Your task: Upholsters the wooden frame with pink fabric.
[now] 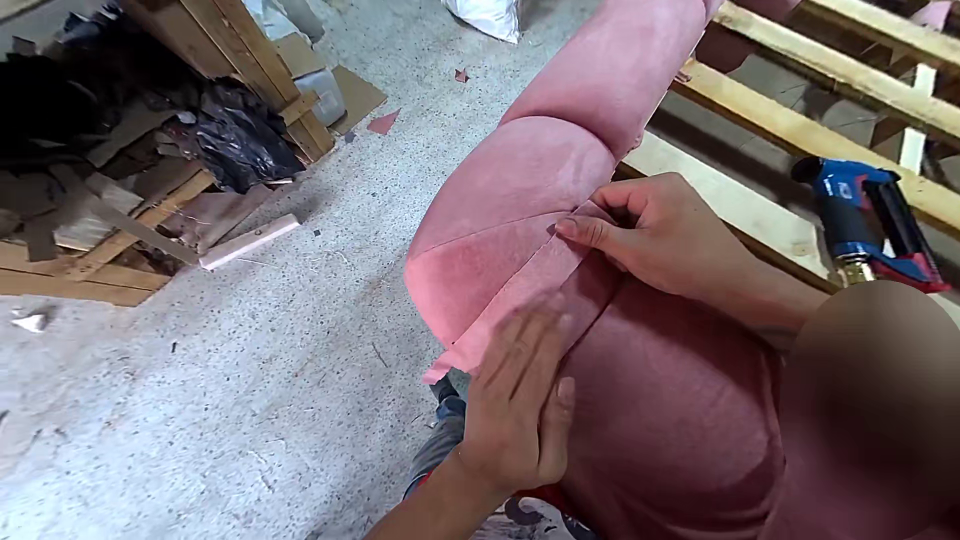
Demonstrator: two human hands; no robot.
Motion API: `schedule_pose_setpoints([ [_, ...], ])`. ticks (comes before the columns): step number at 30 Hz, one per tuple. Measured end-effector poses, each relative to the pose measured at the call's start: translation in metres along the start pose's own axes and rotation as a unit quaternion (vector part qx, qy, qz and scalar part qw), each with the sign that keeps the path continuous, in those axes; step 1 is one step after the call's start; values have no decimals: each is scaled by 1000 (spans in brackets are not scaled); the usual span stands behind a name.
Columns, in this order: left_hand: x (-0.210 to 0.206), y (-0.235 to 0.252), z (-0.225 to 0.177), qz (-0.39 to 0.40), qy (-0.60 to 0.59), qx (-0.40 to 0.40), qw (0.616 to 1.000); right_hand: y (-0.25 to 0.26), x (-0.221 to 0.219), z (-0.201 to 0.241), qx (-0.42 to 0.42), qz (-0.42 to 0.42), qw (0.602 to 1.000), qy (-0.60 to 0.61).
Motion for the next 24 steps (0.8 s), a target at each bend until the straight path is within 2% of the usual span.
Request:
schedule_pose_setpoints([
  [3, -3, -1, 4, 28, 61, 39, 997, 0, -2, -3, 2, 2, 1000, 12],
  [5, 10, 2, -6, -10, 10, 37, 999, 2, 0, -4, 27, -4, 999, 38],
  [7, 32, 20, -13, -36, 11, 81, 996, 0, 11, 2, 107, -21, 992, 64],
  [9, 54, 50, -13, 10, 20, 122, 992, -5, 28, 23, 200, -32, 973, 110],
  [12, 83, 95, -43, 15, -13, 103, 994, -15, 40, 59, 243, -63, 935, 252],
  [13, 92, 106, -63, -10, -54, 101, 993, -18, 37, 66, 243, -39, 923, 297],
  [15, 114, 127, -98, -84, -143, 62, 984, -35, 20, 83, 250, 68, 898, 356],
  [17, 155, 142, -109, -142, -186, 7, 972, -59, 3, 103, 262, 195, 852, 408],
  [18, 188, 140, -105, -173, -189, -6, 967, -66, 1, 107, 268, 256, 838, 400],
  [20, 266, 106, -91, -220, -172, 5, 960, -70, 10, 99, 271, 313, 829, 374],
  [21, 297, 78, -86, -273, -163, 21, 948, -68, 20, 90, 260, 332, 828, 369],
  [22, 315, 50, -84, -339, -161, 34, 926, -64, 30, 79, 243, 355, 828, 360],
  [23, 315, 25, -86, -424, -145, 60, 892, -59, 40, 68, 229, 382, 828, 341],
  [24, 318, -4, -81, -468, -146, 95, 867, -54, 48, 59, 224, 404, 830, 314],
])
Point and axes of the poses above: each hand's wrist, its own y-axis towards the middle knuckle, its own x-axis out of the back of the hand, z = x × y, the point moved 2 cm from there along y, towards the middle knuckle, and after that the axes turned 15 degrees about -y, right-handed, at the moved point
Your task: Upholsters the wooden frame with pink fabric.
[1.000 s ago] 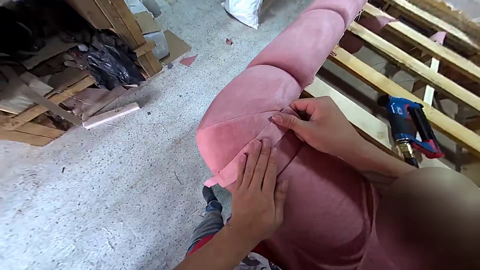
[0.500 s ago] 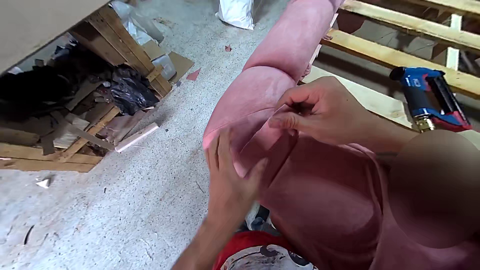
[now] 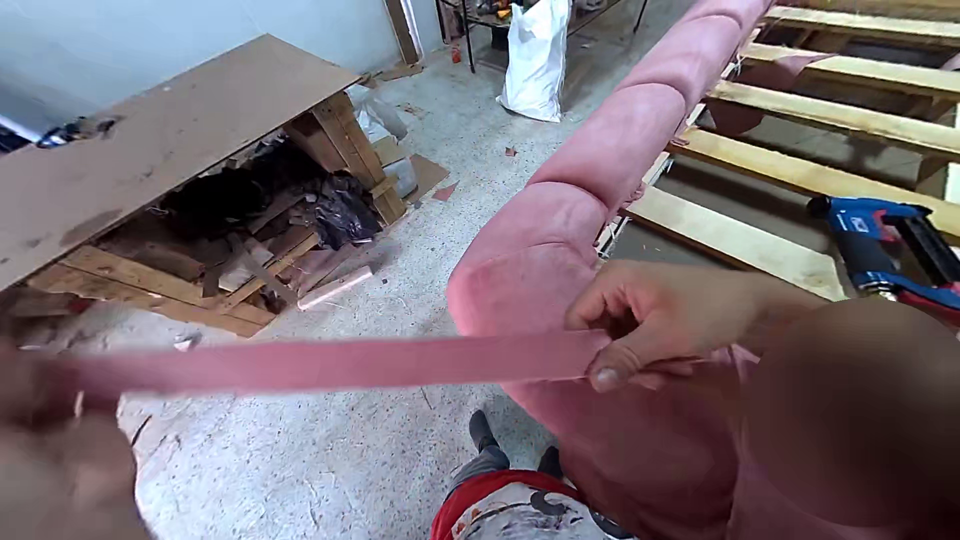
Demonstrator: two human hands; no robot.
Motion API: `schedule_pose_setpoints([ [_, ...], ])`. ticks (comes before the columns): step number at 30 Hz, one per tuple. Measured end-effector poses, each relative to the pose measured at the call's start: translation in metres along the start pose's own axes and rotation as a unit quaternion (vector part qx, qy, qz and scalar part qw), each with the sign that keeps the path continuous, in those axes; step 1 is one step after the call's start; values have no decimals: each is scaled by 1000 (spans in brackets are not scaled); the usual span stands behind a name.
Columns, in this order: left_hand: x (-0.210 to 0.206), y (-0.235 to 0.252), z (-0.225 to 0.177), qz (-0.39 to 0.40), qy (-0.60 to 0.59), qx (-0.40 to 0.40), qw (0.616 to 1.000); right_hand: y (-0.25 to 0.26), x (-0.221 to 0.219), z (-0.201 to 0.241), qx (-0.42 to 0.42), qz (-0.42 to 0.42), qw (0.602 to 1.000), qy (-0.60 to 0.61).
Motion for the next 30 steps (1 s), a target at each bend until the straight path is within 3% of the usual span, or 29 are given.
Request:
schedule_pose_setpoints([
  [4, 140, -62, 64, -70, -10, 180, 981, -10, 31, -2, -80, -12, 992, -101],
  [5, 162, -87, 90, -122, 59, 201, 970, -5, 38, -6, -97, -24, 984, -145],
  [7, 173, -136, 135, -187, 276, 166, 928, 10, 49, -22, -160, -63, 953, -250],
  [8, 157, -151, 143, -142, 364, 128, 911, 18, 52, -34, -198, -82, 934, -284],
  [10, 79, -160, 142, 54, 424, 38, 903, 24, 60, -52, -233, -112, 923, -286],
  [13, -58, -185, 141, 320, 370, -4, 872, 20, 61, -61, -204, -131, 941, -237],
  [15, -123, -204, 154, 428, 329, -35, 841, 21, 59, -64, -189, -138, 944, -232],
  [17, -163, -216, 167, 464, 314, -61, 826, 19, 57, -67, -176, -152, 945, -229],
  [19, -175, -226, 178, 453, 322, -75, 828, 17, 56, -69, -174, -168, 944, -222],
  [25, -144, -244, 162, 484, 263, 4, 835, 17, 60, -73, -182, -155, 949, -205],
  [28, -141, -222, 152, 442, 241, -22, 864, 18, 62, -74, -181, -153, 952, -192],
  [30, -147, -220, 163, 447, 277, -22, 850, 19, 62, -75, -175, -148, 956, -182],
])
Point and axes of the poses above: each hand's wrist, its own y-axis towards the middle knuckle, its own x-axis out of the back of the hand, z = x × y, the point moved 2 cm from there along y, towards the middle knuckle, and after that the axes turned 15 degrees about -y, right-handed, at the moved point
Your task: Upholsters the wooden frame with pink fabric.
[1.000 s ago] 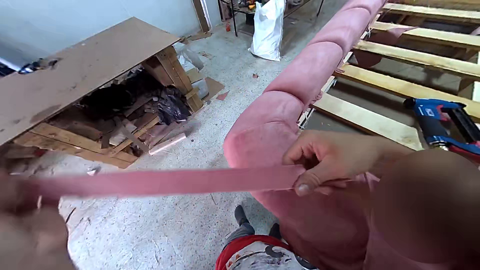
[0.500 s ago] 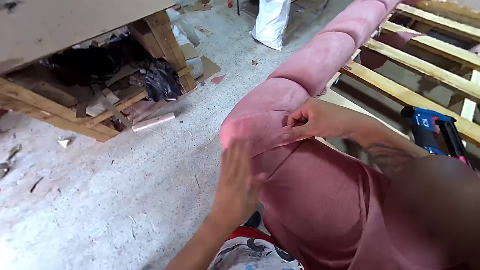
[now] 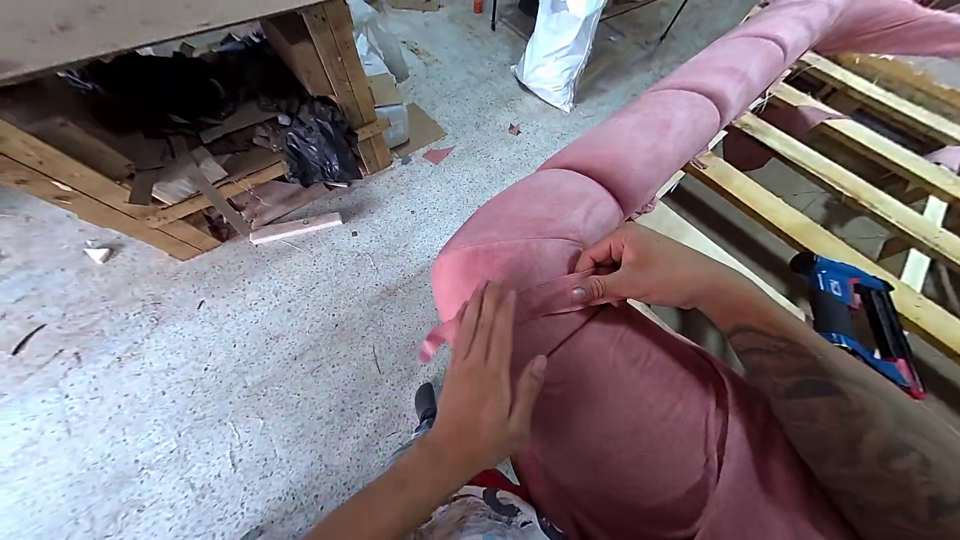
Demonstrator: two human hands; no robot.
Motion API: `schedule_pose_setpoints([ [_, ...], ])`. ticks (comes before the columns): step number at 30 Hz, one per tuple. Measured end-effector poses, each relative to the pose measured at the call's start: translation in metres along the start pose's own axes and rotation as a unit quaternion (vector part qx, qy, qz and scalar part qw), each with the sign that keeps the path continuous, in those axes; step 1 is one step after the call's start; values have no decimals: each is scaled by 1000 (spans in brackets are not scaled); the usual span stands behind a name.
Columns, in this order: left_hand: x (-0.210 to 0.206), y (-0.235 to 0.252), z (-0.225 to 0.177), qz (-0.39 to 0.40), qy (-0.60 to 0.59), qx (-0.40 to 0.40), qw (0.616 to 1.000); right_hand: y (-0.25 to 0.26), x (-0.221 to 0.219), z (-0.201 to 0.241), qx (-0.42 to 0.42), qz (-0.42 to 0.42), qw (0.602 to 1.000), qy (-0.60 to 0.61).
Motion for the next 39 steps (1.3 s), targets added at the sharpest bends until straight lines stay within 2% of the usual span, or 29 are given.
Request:
schedule_pose_setpoints([
  [2, -14, -6, 5, 27, 1, 4, 1000, -2, 1, 2, 12, 5, 1000, -7],
  [4, -10, -12, 4, -32, -43, 3, 999, -6, 8, 8, 42, 20, 997, -64],
  [6, 2, 0, 8, -99, -38, -4, 994, -17, 14, 19, 78, 44, 983, -161],
  [8, 13, 29, 10, -71, 10, -30, 997, -29, 9, 41, 100, 31, 961, -256],
  [10, 28, 48, 0, -31, 37, -88, 995, -43, -1, 71, 96, -53, 925, -364],
  [12, 55, 43, -12, -14, 1, -107, 994, -60, -3, 92, 99, -183, 848, -488],
  [14, 80, 17, -10, 33, -98, -40, 994, -76, 6, 96, 155, -299, 753, -566],
  [16, 88, -22, 6, 84, -195, 76, 974, -87, 17, 91, 196, -345, 685, -612],
  [18, 74, -65, 27, 65, -300, 189, 933, -94, 24, 85, 199, -339, 656, -644],
  [20, 47, -97, 45, -3, -371, 253, 893, -98, 32, 76, 213, -311, 645, -665],
  [21, 33, -110, 48, -26, -383, 268, 883, -101, 34, 71, 230, -288, 650, -664],
  [22, 23, -117, 47, -31, -368, 271, 889, -103, 36, 67, 240, -260, 661, -662],
  [24, 19, -123, 45, -7, -293, 267, 918, -106, 46, 65, 243, -223, 667, -668],
  [28, 59, -145, 54, -43, -128, 255, 957, -117, 77, 73, 218, -236, 655, -684],
  [29, 72, -147, 55, -51, -115, 241, 962, -117, 78, 74, 191, -216, 679, -675],
  [30, 85, -148, 55, -53, -108, 222, 968, -116, 71, 72, 148, -175, 725, -649],
  [32, 116, -147, 53, -43, -90, 206, 974, -113, 41, 64, 83, -76, 835, -539],
  [34, 149, -142, 59, -45, -77, 214, 973, -113, 12, 61, 79, 4, 939, -336],
  [35, 164, -144, 64, -51, -77, 226, 970, -116, 0, 60, 92, 23, 971, -220],
  [37, 188, -145, 65, -63, -103, 266, 956, -123, -17, 59, 91, 47, 995, -3],
  [39, 206, -146, 62, -73, -117, 270, 953, -127, -24, 59, 62, 53, 987, 139],
])
Point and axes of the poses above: each hand's wrist, its own y-axis towards the middle knuckle, its own x-axis out of the back of the hand, z = x × y, the point moved 2 cm from there along y, towards the middle knuckle, and after that the axes turned 15 degrees about -y, right-handed, at the moved point
